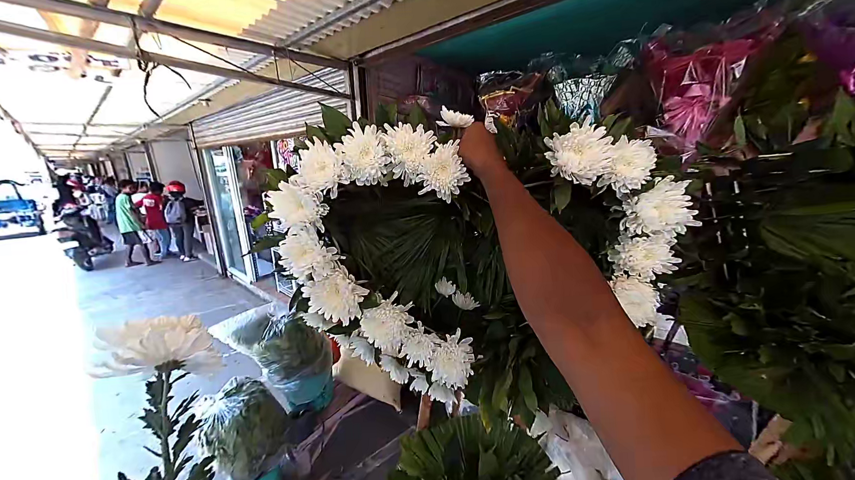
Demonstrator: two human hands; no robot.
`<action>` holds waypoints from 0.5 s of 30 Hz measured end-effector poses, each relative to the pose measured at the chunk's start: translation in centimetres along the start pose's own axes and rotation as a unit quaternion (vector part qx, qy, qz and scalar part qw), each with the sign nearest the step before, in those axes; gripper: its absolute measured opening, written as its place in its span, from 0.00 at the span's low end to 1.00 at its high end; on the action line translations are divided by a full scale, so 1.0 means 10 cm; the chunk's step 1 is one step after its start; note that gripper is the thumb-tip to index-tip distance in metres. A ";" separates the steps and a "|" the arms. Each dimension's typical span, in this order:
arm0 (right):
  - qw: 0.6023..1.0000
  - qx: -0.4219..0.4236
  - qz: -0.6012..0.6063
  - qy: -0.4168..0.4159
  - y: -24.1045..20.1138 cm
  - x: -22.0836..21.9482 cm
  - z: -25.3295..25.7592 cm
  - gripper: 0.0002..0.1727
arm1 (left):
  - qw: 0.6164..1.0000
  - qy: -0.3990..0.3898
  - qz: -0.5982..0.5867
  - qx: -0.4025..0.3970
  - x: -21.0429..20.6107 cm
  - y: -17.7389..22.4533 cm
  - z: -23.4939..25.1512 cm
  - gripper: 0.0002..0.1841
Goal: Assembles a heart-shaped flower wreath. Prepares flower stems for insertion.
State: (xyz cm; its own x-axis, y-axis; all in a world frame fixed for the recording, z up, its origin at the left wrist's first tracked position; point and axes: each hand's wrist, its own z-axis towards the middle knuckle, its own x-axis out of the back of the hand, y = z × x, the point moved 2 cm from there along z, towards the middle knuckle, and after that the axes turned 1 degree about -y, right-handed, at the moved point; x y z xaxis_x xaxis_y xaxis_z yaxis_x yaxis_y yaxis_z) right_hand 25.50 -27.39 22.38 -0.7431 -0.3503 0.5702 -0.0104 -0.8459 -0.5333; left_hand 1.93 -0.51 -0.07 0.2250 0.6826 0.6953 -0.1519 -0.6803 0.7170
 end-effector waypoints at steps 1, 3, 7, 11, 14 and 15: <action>1.000 -0.002 -0.003 -0.005 0.00 -0.02 0.00 0.20 | 0.998 0.046 -0.024 -0.031 -0.09 -0.15 0.06 0.20; 1.000 0.001 -0.002 -0.012 0.03 -0.05 0.00 0.21 | 0.986 0.099 -0.101 -0.083 -0.14 -0.33 0.02 0.19; 1.000 0.004 0.013 -0.020 0.07 -0.10 0.01 0.23 | 0.972 0.140 -0.177 -0.068 -0.15 -0.41 -0.19 0.21; 0.999 0.006 -0.020 -0.040 0.06 -0.06 0.04 0.24 | 0.981 0.102 -0.154 0.061 -0.17 -0.24 0.03 0.19; 0.997 0.078 -0.024 0.006 0.04 0.23 -0.23 0.23 | 0.895 0.251 -0.245 -0.276 -0.69 -1.94 0.16 0.21; 0.991 0.126 0.004 0.046 0.05 0.33 -0.43 0.23 | 0.858 0.282 -0.289 -0.317 -0.85 -2.40 0.18 0.23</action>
State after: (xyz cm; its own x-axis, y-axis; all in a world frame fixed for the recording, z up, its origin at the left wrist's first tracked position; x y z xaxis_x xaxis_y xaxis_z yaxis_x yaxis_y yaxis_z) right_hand 20.15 -27.26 21.30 -0.8004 -0.3296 0.5007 0.1545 -0.9205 -0.3589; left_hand 5.37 9.50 -23.29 -0.0357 0.9994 -0.0009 -0.7048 -0.0246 0.7089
